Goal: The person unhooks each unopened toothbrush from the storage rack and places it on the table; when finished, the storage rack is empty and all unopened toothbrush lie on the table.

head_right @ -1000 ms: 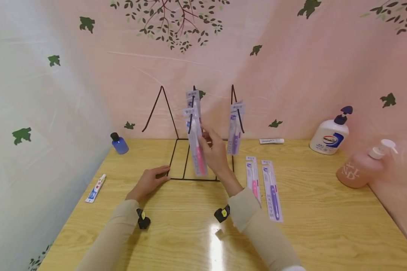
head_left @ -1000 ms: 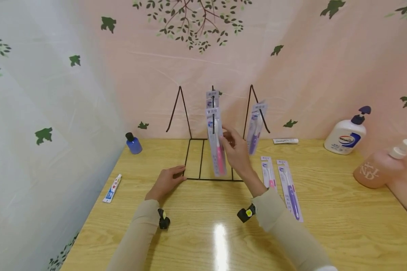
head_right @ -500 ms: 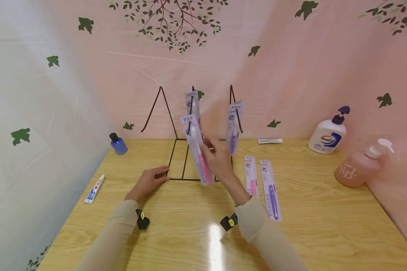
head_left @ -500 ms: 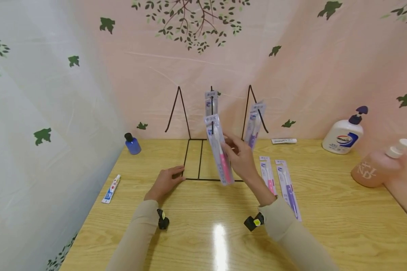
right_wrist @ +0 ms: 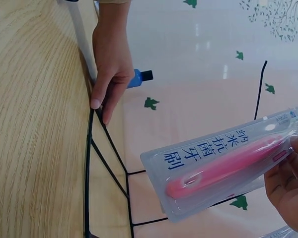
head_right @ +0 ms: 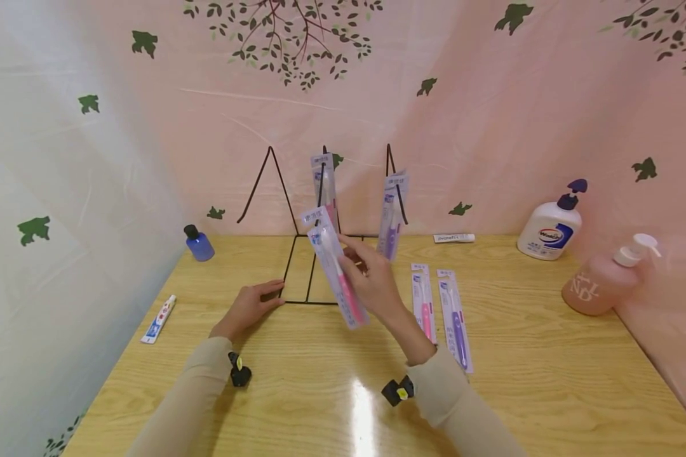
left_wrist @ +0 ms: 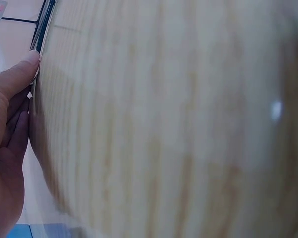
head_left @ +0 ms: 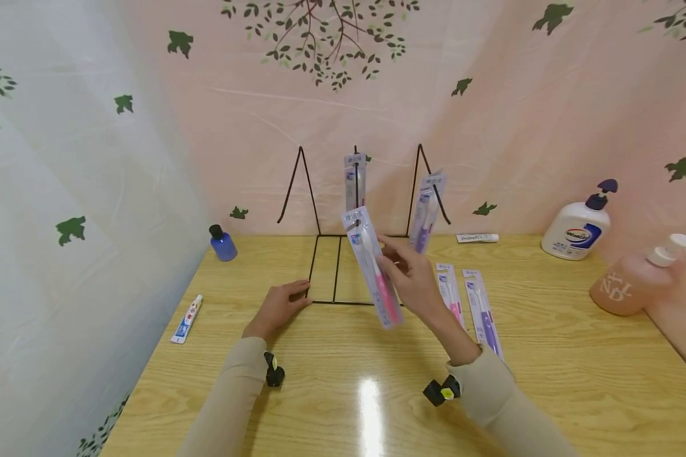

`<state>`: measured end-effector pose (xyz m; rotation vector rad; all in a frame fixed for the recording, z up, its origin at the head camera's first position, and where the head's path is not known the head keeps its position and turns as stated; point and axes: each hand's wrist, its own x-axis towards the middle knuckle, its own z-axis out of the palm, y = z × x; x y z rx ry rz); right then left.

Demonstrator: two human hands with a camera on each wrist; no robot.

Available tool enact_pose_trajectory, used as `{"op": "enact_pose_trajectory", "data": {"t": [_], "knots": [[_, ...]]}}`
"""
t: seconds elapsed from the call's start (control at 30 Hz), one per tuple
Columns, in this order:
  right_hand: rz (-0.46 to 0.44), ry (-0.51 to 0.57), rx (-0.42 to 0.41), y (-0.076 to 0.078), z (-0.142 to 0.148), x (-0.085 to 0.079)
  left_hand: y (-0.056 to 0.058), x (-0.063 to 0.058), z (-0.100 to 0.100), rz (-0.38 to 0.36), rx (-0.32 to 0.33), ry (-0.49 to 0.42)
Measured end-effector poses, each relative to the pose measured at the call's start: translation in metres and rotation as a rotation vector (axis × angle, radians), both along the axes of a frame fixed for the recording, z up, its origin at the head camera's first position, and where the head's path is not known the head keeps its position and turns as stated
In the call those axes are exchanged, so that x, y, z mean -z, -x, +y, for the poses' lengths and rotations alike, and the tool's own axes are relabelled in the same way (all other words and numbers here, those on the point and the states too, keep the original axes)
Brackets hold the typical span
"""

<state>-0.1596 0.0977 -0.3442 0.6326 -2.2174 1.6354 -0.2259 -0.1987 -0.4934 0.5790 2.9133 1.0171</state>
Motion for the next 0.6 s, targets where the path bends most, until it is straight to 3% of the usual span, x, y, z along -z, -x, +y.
{"op": "enact_pose_trajectory", "data": {"t": [0.2,0.33,0.6], "knots": [[0.048,-0.009,-0.014,0.004,0.006,0.015,0.0,0.001,-0.001,-0.004,-0.006,-0.008],[0.086,-0.011,-0.022,-0.002,0.011,0.016,0.0,0.001,0.0,-0.005,-0.006,-0.005],[0.072,-0.03,0.049,-0.014,0.035,0.019,0.0,0.001,-0.001,-0.006,0.003,-0.021]]}}
